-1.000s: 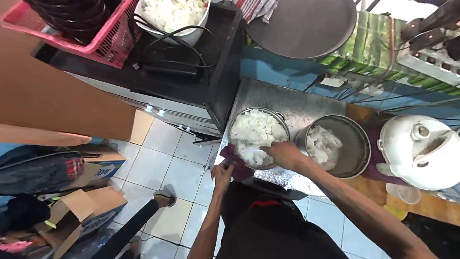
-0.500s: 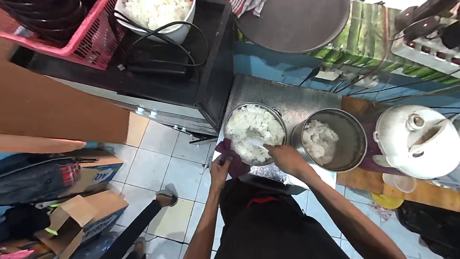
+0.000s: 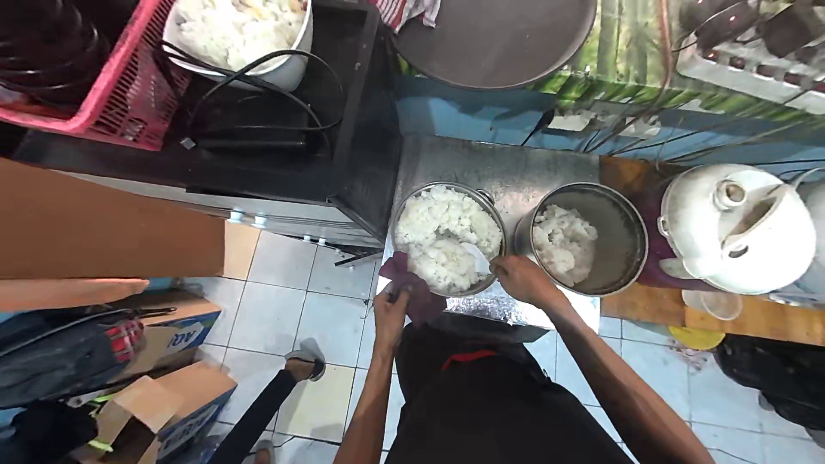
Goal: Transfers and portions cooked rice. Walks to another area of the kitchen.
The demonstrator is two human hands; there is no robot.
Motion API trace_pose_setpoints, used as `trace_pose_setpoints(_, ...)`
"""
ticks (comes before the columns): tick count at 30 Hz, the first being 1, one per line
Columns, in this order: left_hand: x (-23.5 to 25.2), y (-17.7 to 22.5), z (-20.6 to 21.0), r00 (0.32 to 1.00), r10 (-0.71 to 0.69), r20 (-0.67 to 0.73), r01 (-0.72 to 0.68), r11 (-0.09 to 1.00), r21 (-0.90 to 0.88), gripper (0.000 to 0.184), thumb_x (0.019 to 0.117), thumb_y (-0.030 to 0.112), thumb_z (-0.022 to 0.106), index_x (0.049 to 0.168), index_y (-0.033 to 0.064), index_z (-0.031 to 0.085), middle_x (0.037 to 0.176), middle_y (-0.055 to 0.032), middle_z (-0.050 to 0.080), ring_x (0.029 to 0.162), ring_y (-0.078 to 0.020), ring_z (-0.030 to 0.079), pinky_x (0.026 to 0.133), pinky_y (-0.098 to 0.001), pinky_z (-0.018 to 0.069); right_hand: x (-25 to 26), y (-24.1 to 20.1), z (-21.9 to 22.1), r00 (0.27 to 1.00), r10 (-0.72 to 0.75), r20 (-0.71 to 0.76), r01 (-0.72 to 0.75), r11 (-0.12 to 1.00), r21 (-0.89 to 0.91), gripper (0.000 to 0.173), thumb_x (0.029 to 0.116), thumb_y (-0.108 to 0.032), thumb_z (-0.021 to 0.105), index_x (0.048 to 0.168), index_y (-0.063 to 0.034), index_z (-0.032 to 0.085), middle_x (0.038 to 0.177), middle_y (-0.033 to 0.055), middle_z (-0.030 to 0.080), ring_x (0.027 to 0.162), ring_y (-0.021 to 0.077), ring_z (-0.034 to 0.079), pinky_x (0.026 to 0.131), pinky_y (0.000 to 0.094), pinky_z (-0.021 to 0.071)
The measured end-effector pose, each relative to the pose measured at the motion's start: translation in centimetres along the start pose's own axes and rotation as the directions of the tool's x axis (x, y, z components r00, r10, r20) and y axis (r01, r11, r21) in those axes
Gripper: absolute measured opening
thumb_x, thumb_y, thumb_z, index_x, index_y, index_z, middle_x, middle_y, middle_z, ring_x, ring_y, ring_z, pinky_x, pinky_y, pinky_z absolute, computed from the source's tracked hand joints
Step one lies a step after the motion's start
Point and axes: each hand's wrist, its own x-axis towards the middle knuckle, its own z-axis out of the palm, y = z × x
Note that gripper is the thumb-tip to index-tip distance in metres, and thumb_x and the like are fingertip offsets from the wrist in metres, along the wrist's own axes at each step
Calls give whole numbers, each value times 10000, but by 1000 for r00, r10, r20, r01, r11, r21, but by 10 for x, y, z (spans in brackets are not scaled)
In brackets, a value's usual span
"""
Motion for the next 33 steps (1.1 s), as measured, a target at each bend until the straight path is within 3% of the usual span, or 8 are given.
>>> trace_pose_setpoints(6,-1,2,2,1000,-3,19,3,1000,-3,150,965,103,677,1045,-13,729,898,-121,745,803,-211,720,758,-391,618,20,0,19,997,-63,35,54,973,223,409,1073,-333,410,1106,-51,704,1024,165,688,977,304,659,886,557,511)
trace_pose_setpoints(10,-5,3,5,1000,-5,13,5,1000,14,147,950,105,691,1045,3,733,895,-107,742,783,-200,709,714,-378,608,25,-38,19,999,19,-49,-18,999,27,409,1088,-341,386,1165,-65,676,1118,187,706,1114,367,666,963,590,510)
trace_pose_setpoints(14,-8,-1,6,999,-37,1,37,999,13,156,960,128,688,1049,9,735,899,-109,743,793,-208,713,728,-395,613,38,-45,17,984,-22,-177,49,987,152,362,1047,-329,458,1064,-69,710,956,151,716,951,318,697,862,563,545)
trace_pose_setpoints(16,-10,-6,7,999,-47,-9,47,999,27,151,944,148,706,1027,26,740,886,-100,737,786,-206,706,716,-399,603,48,-38,24,978,-59,-199,107,964,244,347,1023,-321,501,1097,-64,723,955,133,723,926,287,698,862,541,553)
trace_pose_setpoints(19,-17,-9,11,999,-49,10,49,999,13,155,925,107,716,1049,16,734,939,-105,749,875,-213,722,822,-415,612,57,-36,29,975,-112,-193,160,953,257,340,1021,-301,522,1133,-60,734,983,128,732,949,264,701,901,522,553)
trace_pose_setpoints(26,-19,-6,16,1000,-14,-5,14,999,29,128,919,94,715,1023,20,731,923,-92,745,864,-196,718,817,-398,611,60,-11,33,956,-213,-203,282,857,431,305,1028,-263,513,1056,-66,743,837,65,677,747,149,632,734,388,550)
trace_pose_setpoints(29,-18,-1,16,1000,-11,-9,11,1000,15,129,923,112,728,1020,29,743,910,-96,749,842,-206,721,804,-402,613,52,-1,32,962,-195,-189,269,782,562,284,1022,-252,513,952,-75,724,687,6,560,598,104,517,576,324,463)
trace_pose_setpoints(33,-14,-6,11,998,-54,-27,55,998,44,134,926,147,733,998,35,749,877,-90,744,807,-204,716,771,-407,610,35,10,29,965,-187,-185,263,695,670,266,1022,-236,506,899,-90,690,611,-44,467,521,77,435,498,277,391)
